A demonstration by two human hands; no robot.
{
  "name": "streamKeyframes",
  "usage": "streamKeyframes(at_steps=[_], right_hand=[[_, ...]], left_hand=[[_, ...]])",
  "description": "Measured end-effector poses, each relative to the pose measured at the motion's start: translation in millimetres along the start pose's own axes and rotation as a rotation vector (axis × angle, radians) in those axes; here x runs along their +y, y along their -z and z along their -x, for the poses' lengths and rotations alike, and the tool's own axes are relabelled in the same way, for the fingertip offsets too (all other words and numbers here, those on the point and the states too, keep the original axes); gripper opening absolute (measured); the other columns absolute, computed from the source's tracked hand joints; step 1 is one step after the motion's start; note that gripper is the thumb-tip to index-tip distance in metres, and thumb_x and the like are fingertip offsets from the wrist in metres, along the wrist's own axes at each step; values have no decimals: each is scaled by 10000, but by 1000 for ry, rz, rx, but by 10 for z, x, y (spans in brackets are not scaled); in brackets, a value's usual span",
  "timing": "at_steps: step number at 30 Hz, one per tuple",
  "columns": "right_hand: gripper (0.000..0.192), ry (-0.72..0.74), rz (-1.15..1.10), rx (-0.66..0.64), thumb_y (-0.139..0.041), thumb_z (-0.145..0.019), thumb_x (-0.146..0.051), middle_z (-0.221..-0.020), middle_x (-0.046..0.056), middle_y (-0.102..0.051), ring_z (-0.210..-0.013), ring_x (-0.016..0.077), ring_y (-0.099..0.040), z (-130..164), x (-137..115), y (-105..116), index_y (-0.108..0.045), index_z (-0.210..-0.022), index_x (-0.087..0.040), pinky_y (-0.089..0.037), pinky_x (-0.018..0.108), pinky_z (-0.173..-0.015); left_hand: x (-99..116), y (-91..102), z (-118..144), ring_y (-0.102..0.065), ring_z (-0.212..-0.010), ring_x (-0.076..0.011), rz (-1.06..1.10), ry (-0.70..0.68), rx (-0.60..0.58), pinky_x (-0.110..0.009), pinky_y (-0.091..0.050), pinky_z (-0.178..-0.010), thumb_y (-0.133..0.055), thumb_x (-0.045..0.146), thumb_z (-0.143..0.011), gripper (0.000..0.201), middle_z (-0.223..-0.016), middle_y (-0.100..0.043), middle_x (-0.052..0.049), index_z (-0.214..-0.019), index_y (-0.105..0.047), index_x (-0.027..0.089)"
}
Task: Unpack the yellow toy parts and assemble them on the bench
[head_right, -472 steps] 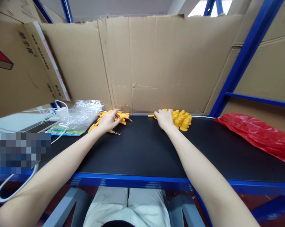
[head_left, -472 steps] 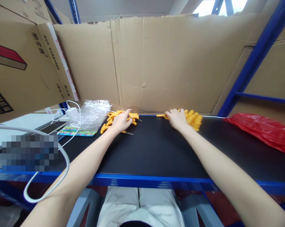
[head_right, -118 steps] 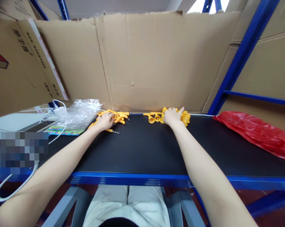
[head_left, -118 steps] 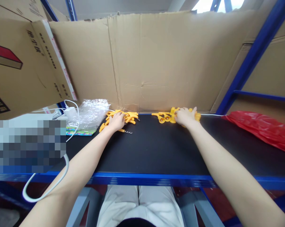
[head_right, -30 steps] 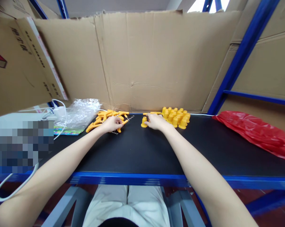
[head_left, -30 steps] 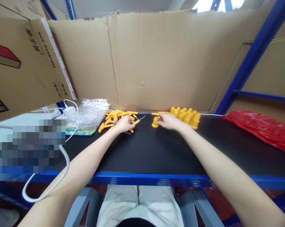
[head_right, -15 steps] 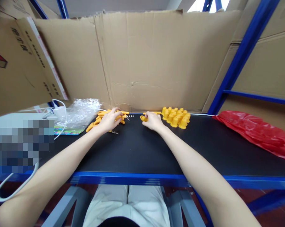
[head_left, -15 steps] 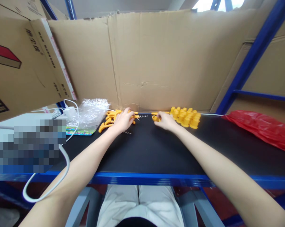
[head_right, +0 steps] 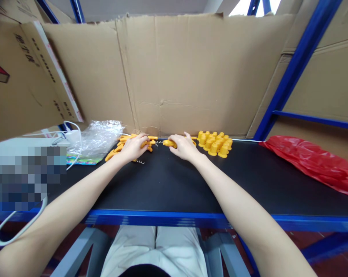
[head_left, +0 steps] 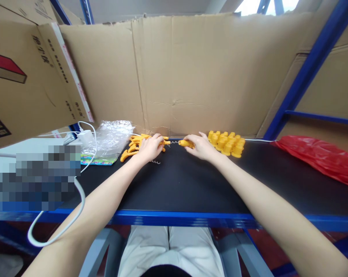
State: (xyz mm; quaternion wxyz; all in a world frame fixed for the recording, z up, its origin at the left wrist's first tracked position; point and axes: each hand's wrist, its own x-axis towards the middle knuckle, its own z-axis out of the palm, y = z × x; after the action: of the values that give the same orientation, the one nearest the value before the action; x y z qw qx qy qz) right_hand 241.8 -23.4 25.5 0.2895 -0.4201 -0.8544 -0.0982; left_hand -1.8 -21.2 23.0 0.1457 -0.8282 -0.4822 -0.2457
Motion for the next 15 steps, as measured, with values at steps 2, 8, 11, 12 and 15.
streamKeyframes(at_steps=[2,8,11,12,15], right_hand=[[255,5,10,0,-517,-828,-288,-1083,51,-645,-1018,213,-574,3,11,-3,-569,-1071,-232,-216,494,-1028],[344,74,56,-48,-445,-896,-310,-1093,93,-607,-968,218,-572,8,-48,15,-568,-1200,-206,-373,382,-911],[367,81,18,-81,-428,-904,-317,-1086,99,-591,-905,207,-587,11,-85,6,-559,-1230,-208,-419,352,-855],[365,77,-11,-83,-429,-903,-317,-1086,97,-587,-903,203,-589,10,-87,-1,-560,-1227,-210,-427,349,-856],[360,55,-140,-88,-469,-881,-295,-1102,97,-575,-968,199,-581,0,-56,-16,-552,-1222,-210,-437,356,-889]], left_hand=[[6,18,-2,-566,-922,-233,-10,-8,23,-361,-395,-753,-480,245,-840,149,-1068,-599,-59,-949,-578,218],[67,28,-7,-515,-906,-212,19,-216,67,-347,-377,-798,-428,289,-888,212,-993,-617,-64,-1002,-584,203],[79,10,-4,-502,-883,-204,58,-272,75,-338,-387,-796,-414,275,-894,223,-966,-611,-72,-996,-591,187],[74,1,-4,-500,-883,-203,71,-278,78,-337,-390,-797,-413,273,-894,224,-963,-610,-72,-994,-593,186],[50,-34,-6,-500,-883,-200,98,-282,88,-334,-398,-803,-418,268,-893,220,-959,-607,-66,-993,-598,188]])
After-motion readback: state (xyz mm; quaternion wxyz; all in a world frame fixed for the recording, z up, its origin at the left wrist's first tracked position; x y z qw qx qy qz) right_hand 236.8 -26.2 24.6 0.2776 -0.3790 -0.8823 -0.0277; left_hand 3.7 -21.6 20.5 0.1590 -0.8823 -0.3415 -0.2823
